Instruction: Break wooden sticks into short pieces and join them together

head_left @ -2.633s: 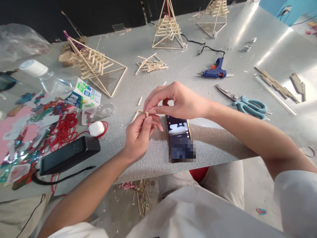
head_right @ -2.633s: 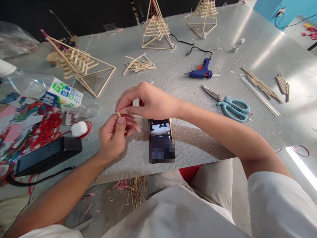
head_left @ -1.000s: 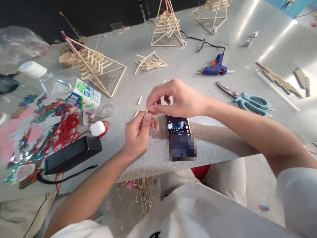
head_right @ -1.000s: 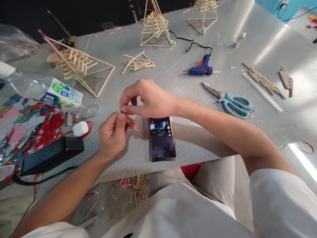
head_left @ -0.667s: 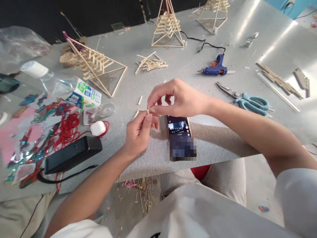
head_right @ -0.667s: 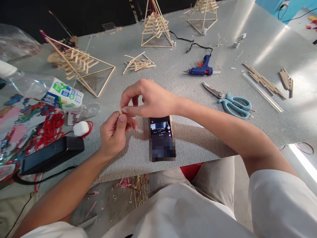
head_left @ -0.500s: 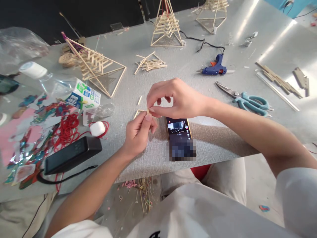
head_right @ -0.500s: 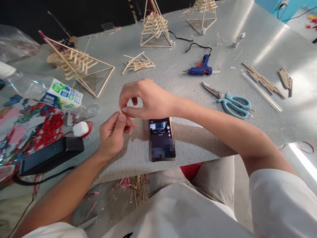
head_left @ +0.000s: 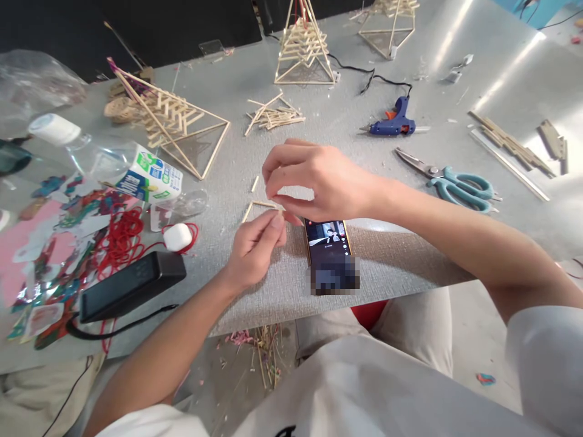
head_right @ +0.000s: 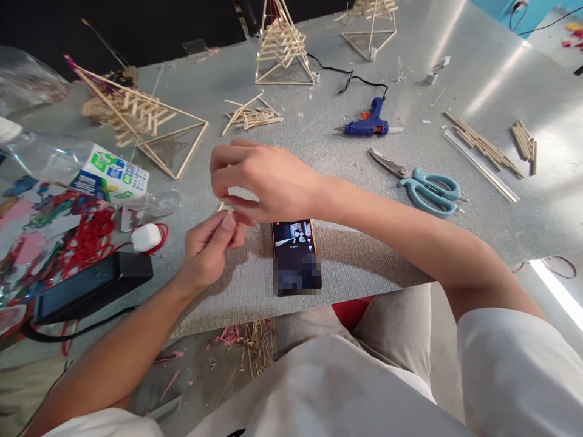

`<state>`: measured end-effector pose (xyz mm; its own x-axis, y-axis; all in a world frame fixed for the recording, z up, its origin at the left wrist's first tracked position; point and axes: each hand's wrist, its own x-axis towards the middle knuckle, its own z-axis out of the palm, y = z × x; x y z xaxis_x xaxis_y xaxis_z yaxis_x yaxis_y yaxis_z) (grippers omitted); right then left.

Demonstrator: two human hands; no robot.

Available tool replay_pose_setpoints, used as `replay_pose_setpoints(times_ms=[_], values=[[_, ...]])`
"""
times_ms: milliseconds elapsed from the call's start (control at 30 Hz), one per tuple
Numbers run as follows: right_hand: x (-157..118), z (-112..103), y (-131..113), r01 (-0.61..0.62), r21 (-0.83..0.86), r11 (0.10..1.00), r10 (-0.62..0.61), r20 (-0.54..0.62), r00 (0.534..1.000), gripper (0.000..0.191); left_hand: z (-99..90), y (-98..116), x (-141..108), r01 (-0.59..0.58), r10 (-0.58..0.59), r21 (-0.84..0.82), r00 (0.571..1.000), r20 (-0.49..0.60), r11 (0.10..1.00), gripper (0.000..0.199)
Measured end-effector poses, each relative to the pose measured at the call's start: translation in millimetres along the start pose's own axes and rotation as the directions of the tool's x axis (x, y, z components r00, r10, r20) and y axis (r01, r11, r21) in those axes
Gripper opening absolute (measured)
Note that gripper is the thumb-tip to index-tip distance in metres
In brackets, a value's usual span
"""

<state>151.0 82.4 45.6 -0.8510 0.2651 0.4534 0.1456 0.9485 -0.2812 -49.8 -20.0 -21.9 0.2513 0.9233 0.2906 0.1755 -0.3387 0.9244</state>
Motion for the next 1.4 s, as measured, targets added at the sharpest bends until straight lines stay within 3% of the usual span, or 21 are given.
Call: replay_pose_setpoints(times_ms=[100, 300, 533, 833, 1167, 1400], values=[[0, 2, 2, -0.049, 0.021, 0.999, 0.048, 0.021, 0.999, 0.020, 2.9, 0, 0, 0.020, -0.018, -0.065, 1.000, 0.023, 0.998, 0.037], [1, 3, 3, -0.137, 0.385, 0.913, 0.167, -0.045, 0.985, 0.017, 5.1, -3, 5, 0.021, -0.036, -0.075, 0.979, -0.198, 0.997, 0.034], [1, 12, 7, -0.147, 0.639, 0.755, 0.240, -0.061, 0.969, 0.018, 3.9, -5, 6, -0.024, 0.023, -0.006, 0.982, -0.187, 1.000, 0.035], [1, 9, 5, -0.113, 0.702, 0.703, 0.172, -0.014, 0.985, 0.018, 4.4, -11, 1, -0.029, 0.029, 0.005, 0.996, -0.084, 1.000, 0.045], [2, 8, 2, -0.079, 0.605, 0.792, 0.124, -0.032, 0.992, 0.016, 5.0, -20, -2, -0.005, 0.006, 0.001, 0.995, -0.100, 1.000, 0.051], [1, 2, -1, -0.065, 0.542, 0.838, 0.119, -0.066, 0.991, 0.017, -1.2, -19, -2, -0.014, 0.037, 0.192, 0.993, -0.116, 0.981, 0.049]])
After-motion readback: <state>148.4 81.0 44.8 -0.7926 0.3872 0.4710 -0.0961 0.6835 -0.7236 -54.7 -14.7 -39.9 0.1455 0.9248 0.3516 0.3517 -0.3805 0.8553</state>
